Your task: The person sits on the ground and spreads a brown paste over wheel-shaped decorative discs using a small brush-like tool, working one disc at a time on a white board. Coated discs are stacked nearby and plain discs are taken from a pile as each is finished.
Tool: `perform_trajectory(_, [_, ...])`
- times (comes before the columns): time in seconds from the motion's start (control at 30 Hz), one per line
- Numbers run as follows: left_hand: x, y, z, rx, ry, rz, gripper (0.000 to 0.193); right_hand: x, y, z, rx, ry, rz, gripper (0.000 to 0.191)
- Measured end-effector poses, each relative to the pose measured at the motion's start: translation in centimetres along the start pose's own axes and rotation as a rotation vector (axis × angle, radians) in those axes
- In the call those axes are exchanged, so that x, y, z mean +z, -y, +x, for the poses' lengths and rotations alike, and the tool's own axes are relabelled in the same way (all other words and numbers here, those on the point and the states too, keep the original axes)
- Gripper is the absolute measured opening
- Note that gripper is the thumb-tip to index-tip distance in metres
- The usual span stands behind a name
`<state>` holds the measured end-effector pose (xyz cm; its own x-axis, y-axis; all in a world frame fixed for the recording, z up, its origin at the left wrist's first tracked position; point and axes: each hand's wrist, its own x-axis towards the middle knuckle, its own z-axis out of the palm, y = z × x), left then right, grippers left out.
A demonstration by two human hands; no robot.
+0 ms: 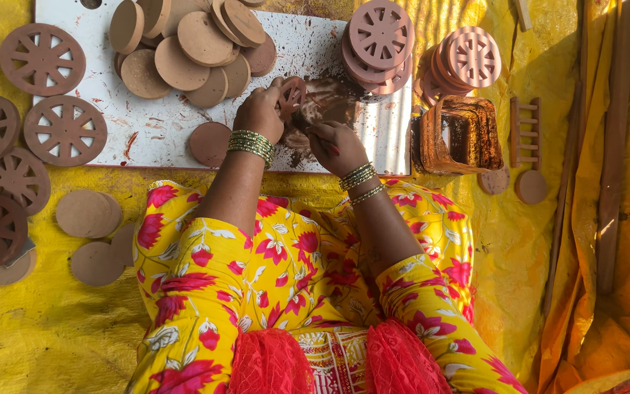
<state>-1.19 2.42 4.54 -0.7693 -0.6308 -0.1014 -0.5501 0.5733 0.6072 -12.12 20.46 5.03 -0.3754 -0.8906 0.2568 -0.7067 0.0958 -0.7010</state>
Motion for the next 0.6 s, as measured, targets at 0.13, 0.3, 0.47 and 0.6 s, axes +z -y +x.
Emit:
perform_trajectory(0.13, [0.3,0.3,0.1,0.056,-0.042,0.039,0.059,-1.1,0.0,-0.2,0.036,0.058,0.018,0.015])
perform_trajectory(0.3, [0.3,-0.7,-0.1,0.055,0.057,0.113,0.062,0.0,0.7,0.0,-0.01,0.003,-0.029,0.014])
perform_trajectory(0.47, [-0.2,-1.5,-0.5,0.015,0.025,0.131,0.068,-0.8,0.6,-0.4,0.085,0.04,-0.069,0.014])
perform_trajectory(0.6, [0.0,-1.5,-0.4,0.001,0.038,0.135,0.068,-1.5,0.2,-0.8,0.047,0.025,-0.008,0.014])
